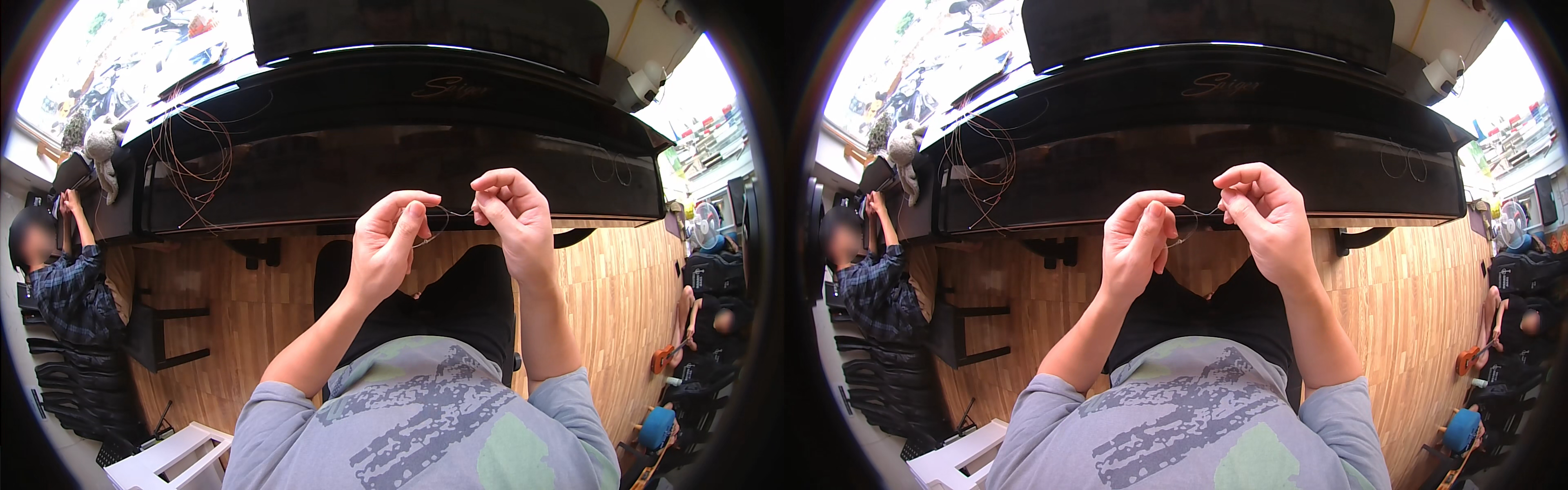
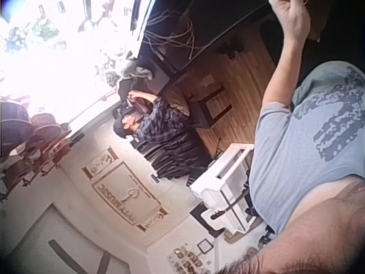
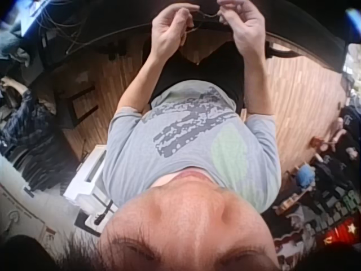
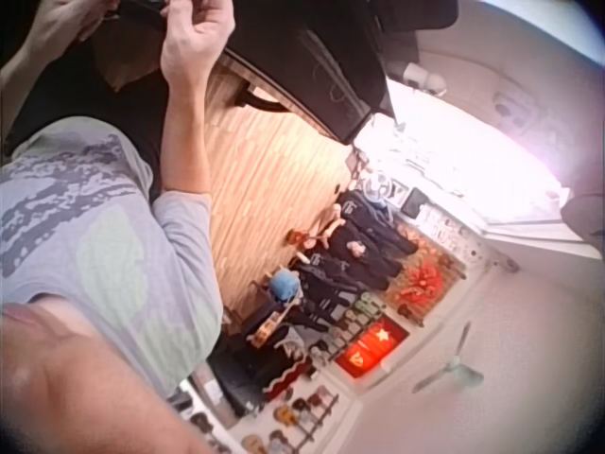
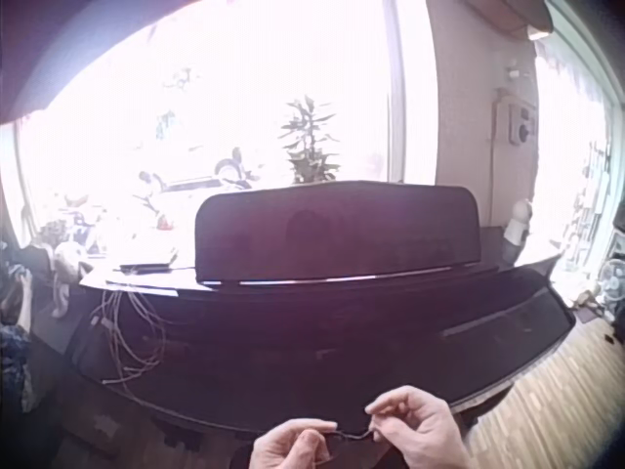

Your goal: The person repeatedly bends and twists a thin metal wire by hand, forming loops and small hooks. They place a finished loop on the piano surface and continue shaping additional wire pieces.

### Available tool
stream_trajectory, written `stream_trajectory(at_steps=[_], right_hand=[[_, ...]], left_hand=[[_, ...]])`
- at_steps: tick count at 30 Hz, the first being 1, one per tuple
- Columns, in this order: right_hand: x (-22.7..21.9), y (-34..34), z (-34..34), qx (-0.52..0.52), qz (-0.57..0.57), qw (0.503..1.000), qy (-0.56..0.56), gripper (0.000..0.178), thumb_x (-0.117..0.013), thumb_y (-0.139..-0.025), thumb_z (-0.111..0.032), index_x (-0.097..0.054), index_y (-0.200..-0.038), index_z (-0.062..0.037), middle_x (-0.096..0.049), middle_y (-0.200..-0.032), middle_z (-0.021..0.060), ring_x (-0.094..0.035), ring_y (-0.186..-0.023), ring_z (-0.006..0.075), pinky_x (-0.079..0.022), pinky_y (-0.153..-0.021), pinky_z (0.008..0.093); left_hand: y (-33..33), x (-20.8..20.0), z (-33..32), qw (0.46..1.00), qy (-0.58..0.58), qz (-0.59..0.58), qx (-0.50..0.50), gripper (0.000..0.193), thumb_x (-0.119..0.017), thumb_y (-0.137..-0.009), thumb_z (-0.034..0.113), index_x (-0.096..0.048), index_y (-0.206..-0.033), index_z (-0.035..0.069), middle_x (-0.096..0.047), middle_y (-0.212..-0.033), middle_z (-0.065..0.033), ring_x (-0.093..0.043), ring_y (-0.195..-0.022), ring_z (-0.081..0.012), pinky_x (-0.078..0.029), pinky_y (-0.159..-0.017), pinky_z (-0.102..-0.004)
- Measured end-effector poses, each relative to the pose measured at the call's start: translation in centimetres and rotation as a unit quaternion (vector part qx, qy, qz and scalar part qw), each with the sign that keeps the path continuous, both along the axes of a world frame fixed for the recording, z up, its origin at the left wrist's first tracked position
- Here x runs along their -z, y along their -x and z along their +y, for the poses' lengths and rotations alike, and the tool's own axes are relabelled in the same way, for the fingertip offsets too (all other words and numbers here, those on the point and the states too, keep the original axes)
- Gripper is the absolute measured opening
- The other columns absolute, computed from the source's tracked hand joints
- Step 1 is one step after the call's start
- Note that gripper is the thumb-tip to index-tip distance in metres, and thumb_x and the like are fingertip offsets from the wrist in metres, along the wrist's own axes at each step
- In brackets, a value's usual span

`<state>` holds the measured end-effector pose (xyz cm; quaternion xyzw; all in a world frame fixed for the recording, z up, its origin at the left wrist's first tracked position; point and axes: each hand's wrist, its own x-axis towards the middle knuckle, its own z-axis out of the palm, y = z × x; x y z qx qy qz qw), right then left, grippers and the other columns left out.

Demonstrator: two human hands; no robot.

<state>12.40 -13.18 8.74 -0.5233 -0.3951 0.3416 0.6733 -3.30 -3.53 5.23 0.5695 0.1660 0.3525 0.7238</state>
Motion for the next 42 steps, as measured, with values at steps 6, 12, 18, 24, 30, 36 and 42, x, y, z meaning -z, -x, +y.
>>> stream_trajectory(at_steps=[6, 12, 18, 24, 30, 36, 42], right_hand=[[-0.1, 2.5, -0.4, -0.023, 0.043, 0.999, 0.009, 0.01, -0.055, -0.091, 0.0, -0.061, -0.099, -0.0008, -0.06, -0.087, 0.0011, -0.057, -0.078, 0.0045, -0.048, -0.07, 0.0197], [1.4, 4.3, -0.1, 0.062, -0.058, 0.996, -0.009, 0.012, -0.057, -0.09, 0.002, -0.059, -0.1, -0.0028, -0.06, -0.086, 0.0004, -0.055, -0.075, 0.0033, -0.045, -0.067, 0.0182], [1.8, 4.3, -0.2, 0.094, -0.085, 0.991, -0.036, 0.015, -0.06, -0.088, 0.002, -0.058, -0.102, -0.0042, -0.06, -0.085, 0.0, -0.054, -0.072, 0.004, -0.045, -0.065, 0.0185], [1.8, 3.9, -0.5, 0.109, -0.179, 0.977, -0.025, 0.024, -0.064, -0.084, 0.0, -0.056, -0.106, -0.0054, -0.06, -0.086, 0.0012, -0.054, -0.075, 0.0079, -0.044, -0.067, 0.0224], [2.1, 3.7, -0.7, 0.071, -0.136, 0.986, -0.062, 0.033, -0.066, -0.08, -0.007, -0.056, -0.112, -0.0053, -0.059, -0.104, 0.0064, -0.055, -0.092, 0.0131, -0.044, -0.077, 0.0269], [1.9, 3.1, -0.4, -0.049, 0.114, 0.992, -0.009, 0.017, -0.059, -0.091, -0.005, -0.058, -0.107, -0.0008, -0.064, -0.09, 0.0035, -0.061, -0.083, 0.0085, -0.05, -0.081, 0.0242], [2.2, 2.5, -0.4, -0.041, 0.094, 0.995, 0.003, 0.01, -0.064, -0.089, -0.006, -0.061, -0.098, -0.002, -0.064, -0.087, 0.0015, -0.06, -0.078, 0.0053, -0.05, -0.071, 0.0201]], left_hand=[[-0.5, -0.6, -0.6, 0.998, 0.009, -0.004, -0.057, 0.022, -0.05, -0.099, 0.022, -0.061, -0.106, 0.004, -0.063, -0.081, -0.0028, -0.048, -0.05, 0.0003, -0.037, -0.042, -0.014], [-1.0, -0.6, -0.8, 0.994, 0.076, -0.073, -0.024, 0.018, -0.055, -0.096, 0.015, -0.056, -0.11, 0.002, -0.065, -0.093, -0.0078, -0.054, -0.055, -0.0019, -0.042, -0.044, -0.0143], [-0.8, -0.7, -0.9, 0.997, 0.054, -0.045, -0.01, 0.021, -0.062, -0.091, 0.007, -0.058, -0.11, 0.002, -0.064, -0.104, -0.0112, -0.054, -0.056, -0.001, -0.042, -0.045, -0.0143], [-0.9, -0.5, -0.8, 0.996, 0.058, -0.067, -0.01, 0.015, -0.061, -0.092, 0.006, -0.06, -0.106, 0.003, -0.067, -0.102, -0.0114, -0.049, -0.051, 0.0001, -0.04, -0.043, -0.0144], [-1.0, -0.2, -0.7, 0.992, 0.068, -0.104, -0.016, 0.01, -0.058, -0.094, 0.006, -0.06, -0.104, 0.004, -0.068, -0.096, -0.0111, -0.047, -0.048, -0.0003, -0.037, -0.042, -0.0146], [-0.9, 0.0, -0.7, 0.992, 0.064, -0.107, -0.024, 0.01, -0.058, -0.094, 0.006, -0.059, -0.104, 0.004, -0.068, -0.098, -0.0118, -0.045, -0.045, -0.0013, -0.037, -0.04, -0.0163], [-0.7, -0.2, -0.7, 0.997, -0.025, -0.044, -0.052, 0.016, -0.061, -0.09, 0.0, -0.058, -0.105, 0.004, -0.066, -0.097, -0.0089, -0.053, -0.053, -0.003, -0.042, -0.043, -0.0169]])
